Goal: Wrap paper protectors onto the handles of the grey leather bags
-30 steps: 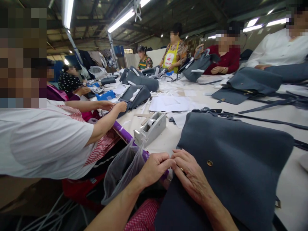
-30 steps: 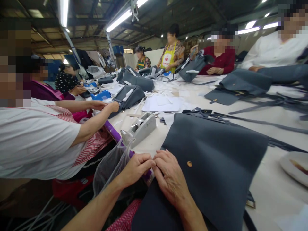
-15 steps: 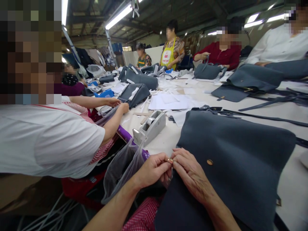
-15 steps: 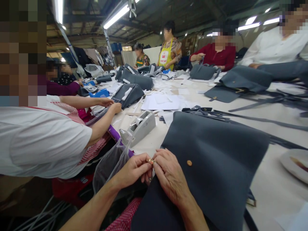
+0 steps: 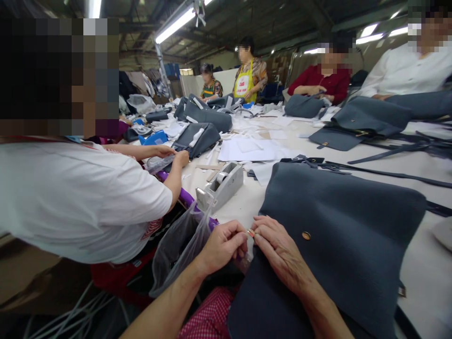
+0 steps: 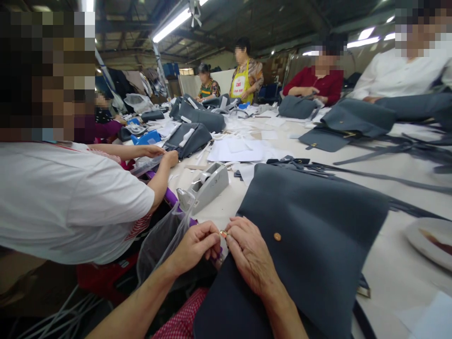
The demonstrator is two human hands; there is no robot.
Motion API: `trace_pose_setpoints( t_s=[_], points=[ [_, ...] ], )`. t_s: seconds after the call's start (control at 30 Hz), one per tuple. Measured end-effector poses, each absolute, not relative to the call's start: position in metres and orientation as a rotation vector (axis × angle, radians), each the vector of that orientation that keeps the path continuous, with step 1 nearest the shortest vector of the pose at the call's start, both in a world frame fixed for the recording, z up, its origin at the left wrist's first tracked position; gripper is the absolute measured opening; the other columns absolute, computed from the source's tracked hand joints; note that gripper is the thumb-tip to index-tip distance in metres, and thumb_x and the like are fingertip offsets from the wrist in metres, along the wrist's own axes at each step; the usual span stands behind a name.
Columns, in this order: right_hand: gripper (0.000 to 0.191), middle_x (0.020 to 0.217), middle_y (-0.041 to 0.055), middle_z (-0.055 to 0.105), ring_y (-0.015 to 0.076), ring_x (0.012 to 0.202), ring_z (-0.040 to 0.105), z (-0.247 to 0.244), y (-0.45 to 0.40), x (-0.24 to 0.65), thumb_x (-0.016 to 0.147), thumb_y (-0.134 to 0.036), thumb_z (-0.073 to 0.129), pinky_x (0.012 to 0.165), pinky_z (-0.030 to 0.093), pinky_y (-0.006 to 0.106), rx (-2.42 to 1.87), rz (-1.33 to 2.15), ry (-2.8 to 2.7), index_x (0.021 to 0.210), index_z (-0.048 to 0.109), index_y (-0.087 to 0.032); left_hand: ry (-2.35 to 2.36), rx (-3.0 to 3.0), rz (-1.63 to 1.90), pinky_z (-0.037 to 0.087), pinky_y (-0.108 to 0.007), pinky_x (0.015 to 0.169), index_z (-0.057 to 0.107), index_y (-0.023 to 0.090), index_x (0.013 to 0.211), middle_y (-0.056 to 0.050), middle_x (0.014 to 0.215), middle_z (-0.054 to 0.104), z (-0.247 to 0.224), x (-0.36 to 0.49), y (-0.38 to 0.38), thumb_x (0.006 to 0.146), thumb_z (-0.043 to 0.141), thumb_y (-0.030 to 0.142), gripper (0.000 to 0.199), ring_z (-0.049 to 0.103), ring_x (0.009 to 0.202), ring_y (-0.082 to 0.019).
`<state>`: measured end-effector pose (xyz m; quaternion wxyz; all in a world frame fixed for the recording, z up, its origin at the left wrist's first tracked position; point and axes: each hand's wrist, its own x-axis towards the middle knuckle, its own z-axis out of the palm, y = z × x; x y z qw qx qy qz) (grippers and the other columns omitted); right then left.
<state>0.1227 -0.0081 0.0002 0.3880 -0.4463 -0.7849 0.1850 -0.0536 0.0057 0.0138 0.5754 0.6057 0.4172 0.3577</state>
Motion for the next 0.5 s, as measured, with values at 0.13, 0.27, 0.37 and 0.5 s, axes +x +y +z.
trace_pose_setpoints(
  t_s=[0.13,0.27,0.37,0.5],
  points=[
    [0.025,0.1,0.0043,0.066,0.0225,0.115,0.055,0.004,-0.009,0.123,0.097,-0.028,0.04,0.104,0.039,0.045,-1.137,0.483,-1.984,0.084,0.061,-0.025,1.118,1.717,0.742,0.032,-0.02,0.048,0.042,0.018,0.053,0.005,0.046,0.043,0.022,-0.076,-0.003,0.09,0.046,0.037,0.042,0.039,0.045,-0.007],
    [0.021,0.101,0.0046,0.069,0.0223,0.114,0.057,0.003,-0.009,0.122,0.096,-0.026,0.044,0.104,0.039,0.046,-1.108,0.443,-1.993,0.088,0.065,-0.024,1.075,2.014,0.536,0.043,-0.022,0.069,0.062,0.017,0.081,-0.001,0.079,0.064,0.027,-0.113,-0.021,0.084,0.046,0.015,0.016,0.056,0.072,-0.013],
    [0.019,0.105,0.005,0.071,0.0229,0.114,0.058,0.0,-0.007,0.119,0.094,-0.025,0.049,0.107,0.037,0.048,-1.105,0.396,-2.012,0.098,0.068,-0.024,1.2,2.123,0.324,0.045,-0.025,0.077,0.065,0.019,0.081,-0.001,0.081,0.066,0.02,-0.14,-0.036,0.081,0.05,0.016,0.015,0.059,0.078,-0.015],
    [0.03,0.121,0.0081,0.066,0.0227,0.118,0.057,0.01,-0.017,0.117,0.093,-0.025,0.049,0.107,0.039,0.046,-1.179,0.438,-1.91,0.12,0.062,-0.022,1.186,2.166,0.198,0.047,-0.033,0.091,0.068,0.021,0.097,-0.004,0.102,0.069,-0.003,-0.154,-0.055,0.083,0.049,0.014,0.025,0.062,0.097,-0.019]
  ],
)
